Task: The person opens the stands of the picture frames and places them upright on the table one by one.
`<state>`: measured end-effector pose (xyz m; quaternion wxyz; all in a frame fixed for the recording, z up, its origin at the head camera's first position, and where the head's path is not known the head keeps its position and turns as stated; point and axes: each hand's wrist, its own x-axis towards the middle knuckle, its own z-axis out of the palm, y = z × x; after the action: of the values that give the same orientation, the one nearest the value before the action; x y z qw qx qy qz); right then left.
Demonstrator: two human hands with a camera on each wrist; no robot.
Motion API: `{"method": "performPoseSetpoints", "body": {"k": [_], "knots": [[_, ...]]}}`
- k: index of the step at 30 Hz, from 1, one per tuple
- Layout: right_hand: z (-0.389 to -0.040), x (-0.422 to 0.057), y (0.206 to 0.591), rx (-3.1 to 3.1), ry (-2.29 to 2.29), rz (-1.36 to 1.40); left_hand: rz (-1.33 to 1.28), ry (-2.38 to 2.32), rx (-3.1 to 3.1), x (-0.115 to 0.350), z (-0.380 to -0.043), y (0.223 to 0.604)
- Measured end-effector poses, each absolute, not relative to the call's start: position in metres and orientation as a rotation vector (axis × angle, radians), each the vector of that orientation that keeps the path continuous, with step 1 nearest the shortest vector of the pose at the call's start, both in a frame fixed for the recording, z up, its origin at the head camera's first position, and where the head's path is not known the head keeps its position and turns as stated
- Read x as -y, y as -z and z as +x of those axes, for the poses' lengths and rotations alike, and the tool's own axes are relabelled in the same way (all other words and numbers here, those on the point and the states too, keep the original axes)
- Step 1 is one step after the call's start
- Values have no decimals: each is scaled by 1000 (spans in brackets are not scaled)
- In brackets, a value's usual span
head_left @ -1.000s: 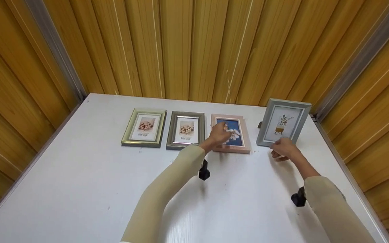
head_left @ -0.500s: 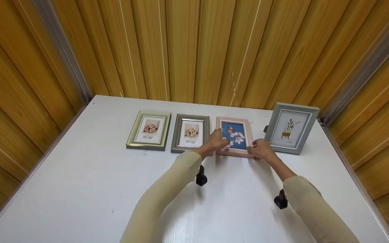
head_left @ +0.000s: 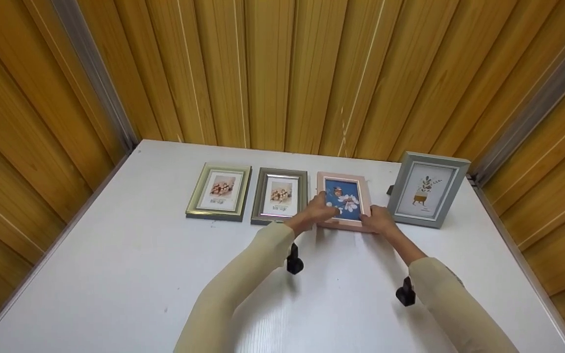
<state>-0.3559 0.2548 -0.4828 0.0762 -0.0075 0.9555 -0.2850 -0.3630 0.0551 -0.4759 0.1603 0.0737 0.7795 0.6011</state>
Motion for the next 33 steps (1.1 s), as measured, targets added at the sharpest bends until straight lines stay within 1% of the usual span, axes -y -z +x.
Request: {"method": "performPoseSetpoints", "body": {"k": [5, 10, 19, 25, 33], "knots": [[-356, -256, 476, -2807, 897, 3, 169, -1748, -2242, -58, -364, 472], [-354, -257, 472, -2785, 995, 34, 182, -1746, -2296, -61, -363, 470], [-347, -263, 476, -2693, 1115, 113, 108, -1747, -2300, -65, -356, 469], [-345, -262, 468, -2665, 1145, 166, 0, -1840, -2333, -66, -356, 463], [-343, -259, 458, -2604, 1249, 186, -248, -2052, -2338, -65, -353, 452]]}}
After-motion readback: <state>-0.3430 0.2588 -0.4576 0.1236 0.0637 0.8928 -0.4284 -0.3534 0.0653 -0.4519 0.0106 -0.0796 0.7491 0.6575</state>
